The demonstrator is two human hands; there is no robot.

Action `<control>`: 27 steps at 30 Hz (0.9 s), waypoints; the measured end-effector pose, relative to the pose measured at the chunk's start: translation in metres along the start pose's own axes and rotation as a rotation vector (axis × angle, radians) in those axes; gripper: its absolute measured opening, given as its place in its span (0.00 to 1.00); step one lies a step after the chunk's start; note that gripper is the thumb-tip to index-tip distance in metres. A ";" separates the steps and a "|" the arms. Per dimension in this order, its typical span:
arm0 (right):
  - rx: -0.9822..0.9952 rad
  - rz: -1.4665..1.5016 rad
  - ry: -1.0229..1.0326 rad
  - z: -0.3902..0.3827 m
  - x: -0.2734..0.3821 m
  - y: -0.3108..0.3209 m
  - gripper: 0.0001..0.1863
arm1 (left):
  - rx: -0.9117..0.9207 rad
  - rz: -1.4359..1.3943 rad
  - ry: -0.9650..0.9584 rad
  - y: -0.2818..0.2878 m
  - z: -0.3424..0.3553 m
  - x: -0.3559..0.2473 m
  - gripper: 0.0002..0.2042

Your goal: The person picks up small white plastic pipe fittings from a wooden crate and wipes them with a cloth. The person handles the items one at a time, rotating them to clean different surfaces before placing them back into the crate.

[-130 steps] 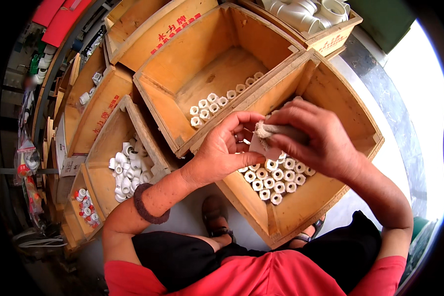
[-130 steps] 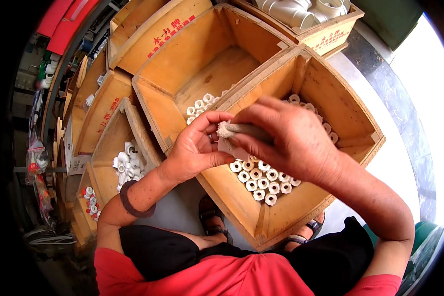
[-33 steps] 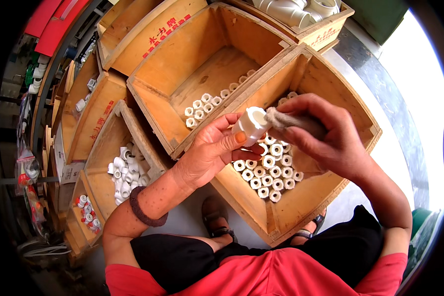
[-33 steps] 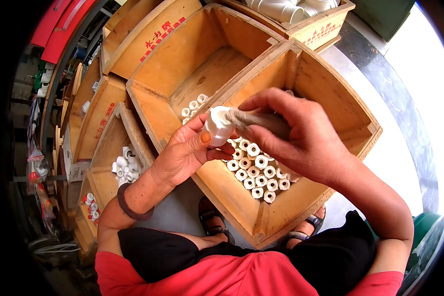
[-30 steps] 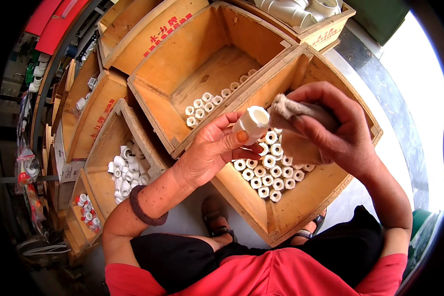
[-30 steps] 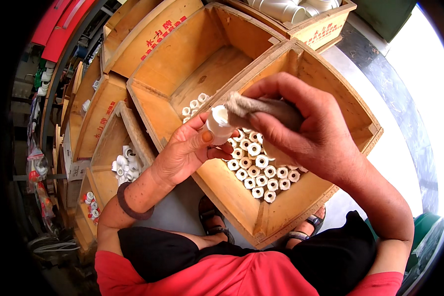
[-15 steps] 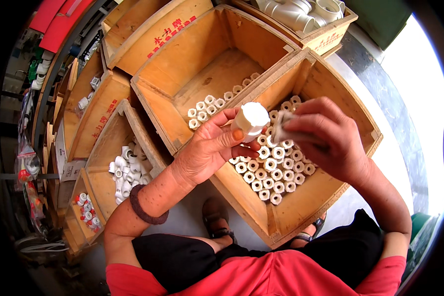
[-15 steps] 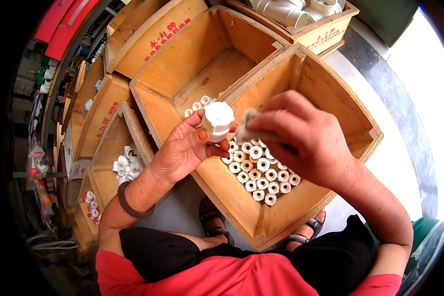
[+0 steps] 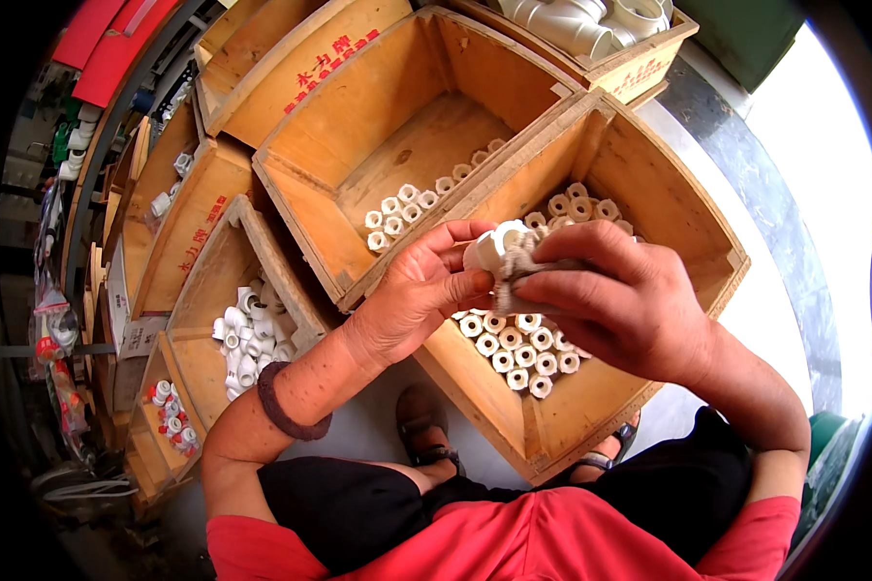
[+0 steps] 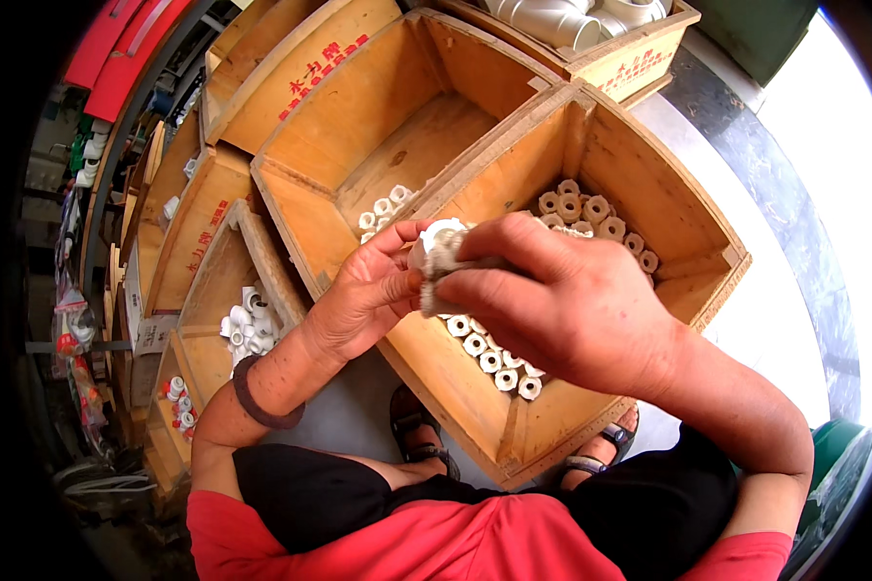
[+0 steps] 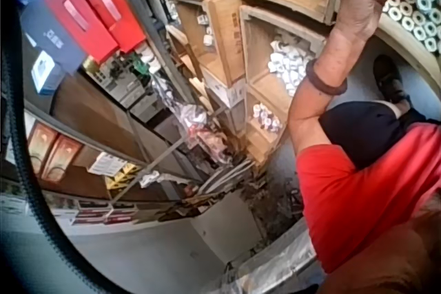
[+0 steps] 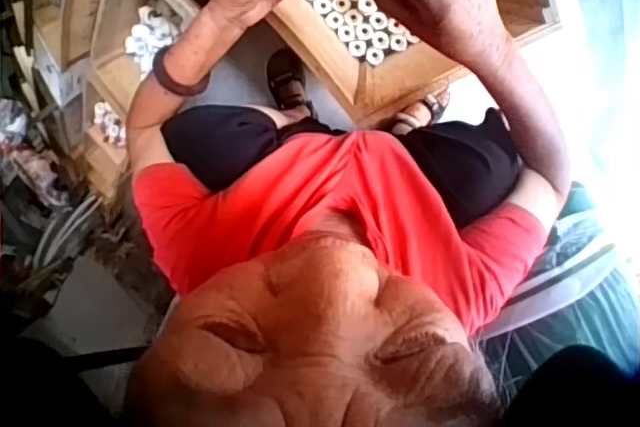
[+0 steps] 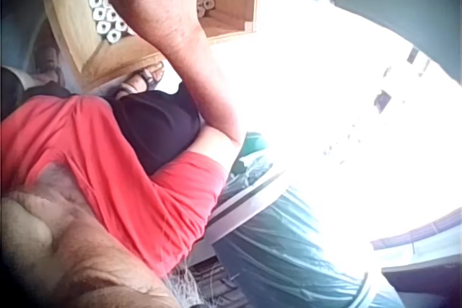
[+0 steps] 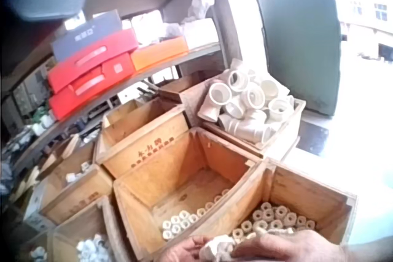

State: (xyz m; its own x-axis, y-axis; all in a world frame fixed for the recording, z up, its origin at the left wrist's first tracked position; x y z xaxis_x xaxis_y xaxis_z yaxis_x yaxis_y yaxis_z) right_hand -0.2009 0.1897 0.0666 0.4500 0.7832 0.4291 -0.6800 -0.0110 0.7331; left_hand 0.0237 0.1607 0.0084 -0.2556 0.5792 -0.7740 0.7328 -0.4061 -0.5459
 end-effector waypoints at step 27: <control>0.012 -0.110 0.092 -0.007 -0.014 0.006 0.16 | 0.080 -0.028 0.052 0.005 0.003 -0.003 0.27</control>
State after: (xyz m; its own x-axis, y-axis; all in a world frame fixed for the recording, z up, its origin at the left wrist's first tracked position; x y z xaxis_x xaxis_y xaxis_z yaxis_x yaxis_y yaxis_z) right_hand -0.2156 0.1829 0.0607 0.4658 0.8339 0.2959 -0.6226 0.0712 0.7793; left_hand 0.0263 0.1552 0.0067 -0.2410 0.6260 -0.7417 0.6725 -0.4433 -0.5927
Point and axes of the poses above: each hand's wrist, its own z-axis towards the middle knuckle, its own y-axis out of the back of the hand, x = y × z, the point moved 1 cm from there along z, towards the middle knuckle, and after that the axes turned 5 degrees about y, right-handed, at the moved point
